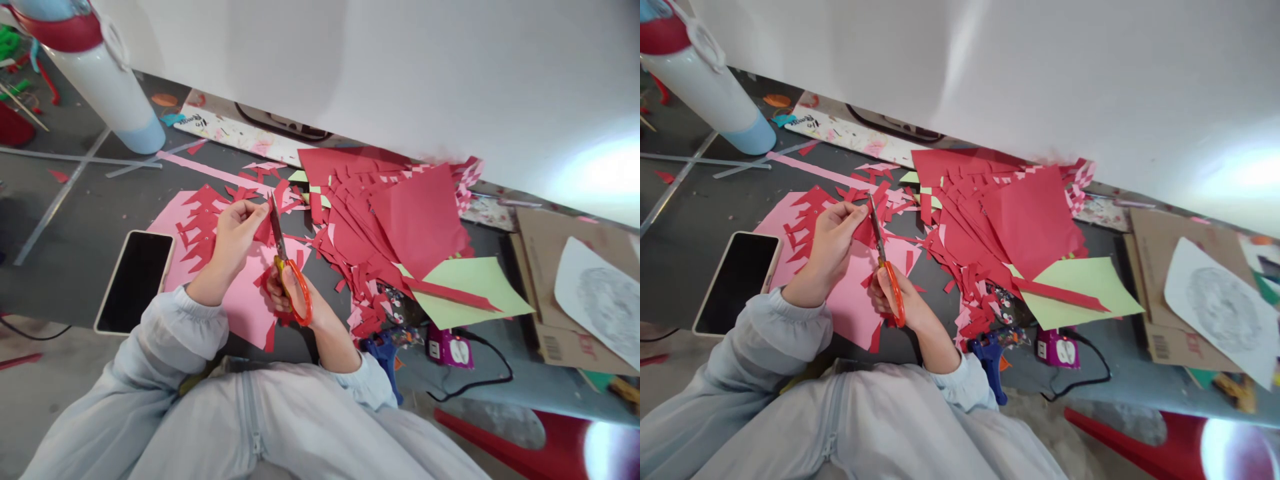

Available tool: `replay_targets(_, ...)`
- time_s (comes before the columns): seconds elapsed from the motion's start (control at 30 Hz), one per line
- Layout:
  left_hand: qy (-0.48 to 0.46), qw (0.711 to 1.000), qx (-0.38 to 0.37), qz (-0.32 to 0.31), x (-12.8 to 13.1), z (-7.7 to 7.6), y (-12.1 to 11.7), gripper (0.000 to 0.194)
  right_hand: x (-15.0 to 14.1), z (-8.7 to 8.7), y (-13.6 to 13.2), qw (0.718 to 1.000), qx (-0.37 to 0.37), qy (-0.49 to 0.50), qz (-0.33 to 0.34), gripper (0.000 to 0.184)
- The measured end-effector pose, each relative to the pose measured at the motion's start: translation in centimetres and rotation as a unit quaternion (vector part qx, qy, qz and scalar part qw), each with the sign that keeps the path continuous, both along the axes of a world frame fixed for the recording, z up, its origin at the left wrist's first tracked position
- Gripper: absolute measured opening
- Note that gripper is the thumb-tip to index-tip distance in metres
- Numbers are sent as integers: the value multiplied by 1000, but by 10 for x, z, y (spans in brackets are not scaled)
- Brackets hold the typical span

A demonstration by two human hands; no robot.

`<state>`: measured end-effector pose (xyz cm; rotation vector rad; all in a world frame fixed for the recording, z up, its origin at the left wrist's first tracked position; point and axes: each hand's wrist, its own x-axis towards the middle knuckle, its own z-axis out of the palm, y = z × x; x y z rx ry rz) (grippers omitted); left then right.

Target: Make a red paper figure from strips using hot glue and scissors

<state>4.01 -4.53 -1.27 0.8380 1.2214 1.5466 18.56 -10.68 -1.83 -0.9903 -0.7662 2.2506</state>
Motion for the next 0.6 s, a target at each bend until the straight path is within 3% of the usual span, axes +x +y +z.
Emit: replay_targets(0.6,20,1000,-3,17,6,-5,-1,26,-3,-4,-1,1000,-22,3,-9,67)
